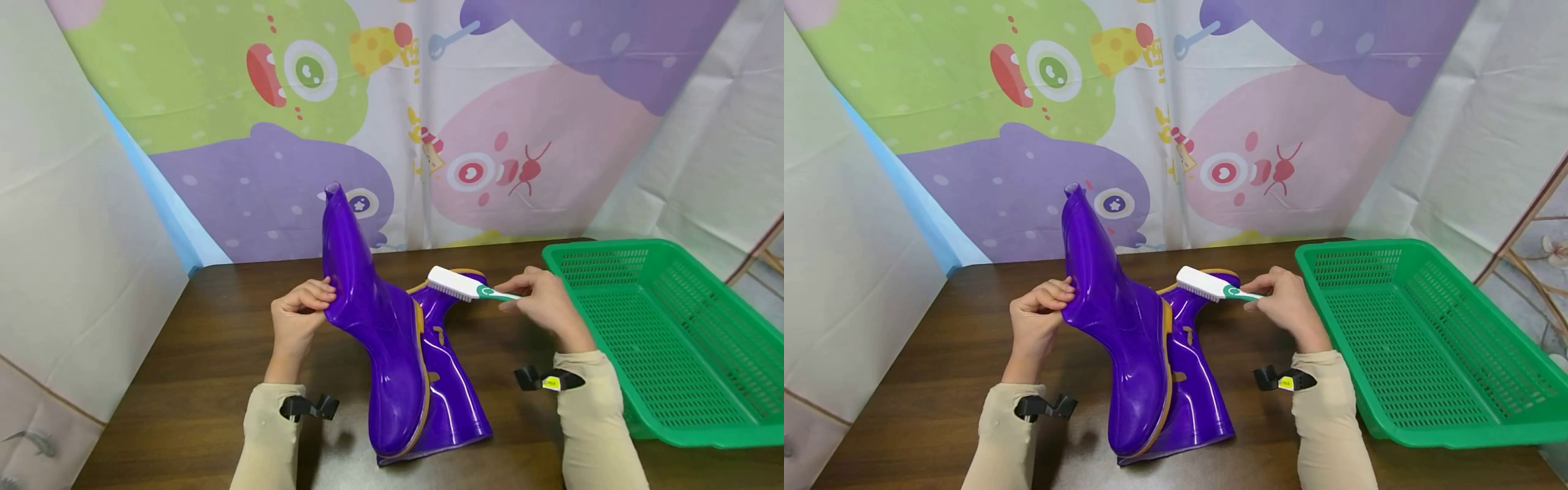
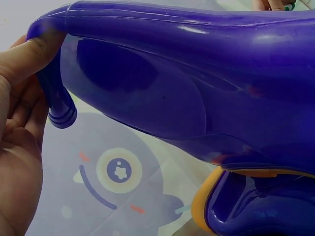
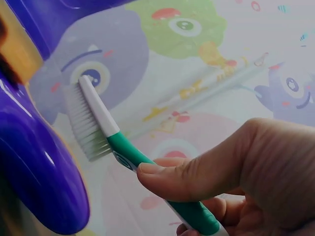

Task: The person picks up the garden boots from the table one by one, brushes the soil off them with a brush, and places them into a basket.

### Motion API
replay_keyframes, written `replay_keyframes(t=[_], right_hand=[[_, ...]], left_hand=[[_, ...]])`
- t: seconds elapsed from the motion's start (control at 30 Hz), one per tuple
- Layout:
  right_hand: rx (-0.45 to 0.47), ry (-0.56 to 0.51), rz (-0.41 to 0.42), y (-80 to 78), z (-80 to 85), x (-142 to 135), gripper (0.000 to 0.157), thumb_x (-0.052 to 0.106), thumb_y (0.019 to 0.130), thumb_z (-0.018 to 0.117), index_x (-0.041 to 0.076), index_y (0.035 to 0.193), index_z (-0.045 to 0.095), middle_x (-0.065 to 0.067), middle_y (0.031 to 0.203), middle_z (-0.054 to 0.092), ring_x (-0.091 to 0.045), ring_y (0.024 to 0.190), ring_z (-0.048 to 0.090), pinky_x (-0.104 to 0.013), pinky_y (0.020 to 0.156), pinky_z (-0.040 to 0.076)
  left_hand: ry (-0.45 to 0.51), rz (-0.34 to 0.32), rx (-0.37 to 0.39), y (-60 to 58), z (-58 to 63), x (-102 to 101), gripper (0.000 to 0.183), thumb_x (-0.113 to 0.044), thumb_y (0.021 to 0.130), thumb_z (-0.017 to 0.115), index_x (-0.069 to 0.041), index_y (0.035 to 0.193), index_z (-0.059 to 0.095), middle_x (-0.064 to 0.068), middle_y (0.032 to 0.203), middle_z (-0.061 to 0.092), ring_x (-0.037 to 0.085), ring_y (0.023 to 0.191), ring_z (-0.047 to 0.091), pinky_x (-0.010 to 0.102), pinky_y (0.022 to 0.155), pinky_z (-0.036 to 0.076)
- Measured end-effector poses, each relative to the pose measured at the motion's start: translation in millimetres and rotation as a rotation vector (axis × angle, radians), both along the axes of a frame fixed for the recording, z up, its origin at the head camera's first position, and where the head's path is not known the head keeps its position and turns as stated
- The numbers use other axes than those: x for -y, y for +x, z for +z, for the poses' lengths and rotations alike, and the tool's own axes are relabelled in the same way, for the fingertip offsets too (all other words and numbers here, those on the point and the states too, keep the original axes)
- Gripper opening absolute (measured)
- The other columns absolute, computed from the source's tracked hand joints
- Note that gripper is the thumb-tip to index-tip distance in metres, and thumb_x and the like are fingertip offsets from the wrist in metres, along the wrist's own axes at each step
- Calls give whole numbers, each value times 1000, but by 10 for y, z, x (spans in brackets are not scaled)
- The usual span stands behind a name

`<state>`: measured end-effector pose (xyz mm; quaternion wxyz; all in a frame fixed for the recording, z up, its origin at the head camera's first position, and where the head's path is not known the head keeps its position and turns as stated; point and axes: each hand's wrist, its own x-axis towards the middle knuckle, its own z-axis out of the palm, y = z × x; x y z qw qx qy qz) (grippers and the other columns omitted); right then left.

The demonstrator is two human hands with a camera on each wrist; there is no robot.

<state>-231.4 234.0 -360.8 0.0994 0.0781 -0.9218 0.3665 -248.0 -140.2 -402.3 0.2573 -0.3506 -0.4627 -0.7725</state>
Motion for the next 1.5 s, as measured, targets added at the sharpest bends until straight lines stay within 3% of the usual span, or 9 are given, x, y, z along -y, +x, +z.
replay_keyframes(t=[0.4,1.03,1.17,1.37,1.5], right_hand=[[-80,-2,-64,50,64,-117,27,4,77,83,-4,102,76,-11,79,55,-24,75,46,-35,62,37],[-255,-159,-84,264,190,-83,27,3,75,86,-2,100,77,-8,76,51,-11,70,46,-24,56,36],[-274,-214,-62,315,177,-77,27,1,75,85,-3,101,77,-5,74,51,-10,69,46,-23,54,37],[-285,-293,-56,405,137,-70,27,-3,75,84,-4,101,76,-1,73,51,-12,70,44,-22,50,35],[-313,-310,-69,494,120,-52,29,-4,74,85,-3,102,76,-1,74,52,-11,71,43,-22,51,34]], left_hand=[[-5,-7,-22,2,12,-5,16,-3,71,88,-3,69,72,4,81,74,18,88,67,38,101,48],[-45,-68,-138,13,60,-11,15,1,76,84,6,72,70,6,86,74,19,91,67,41,102,47],[-76,-16,-135,45,123,-1,14,7,75,82,6,70,69,6,85,73,20,91,67,42,102,47],[-139,105,-78,114,289,-14,22,30,64,68,8,66,68,4,79,73,20,85,68,42,99,49],[-179,152,-60,132,413,-55,20,32,64,66,12,64,64,2,78,72,18,82,68,42,98,49]])
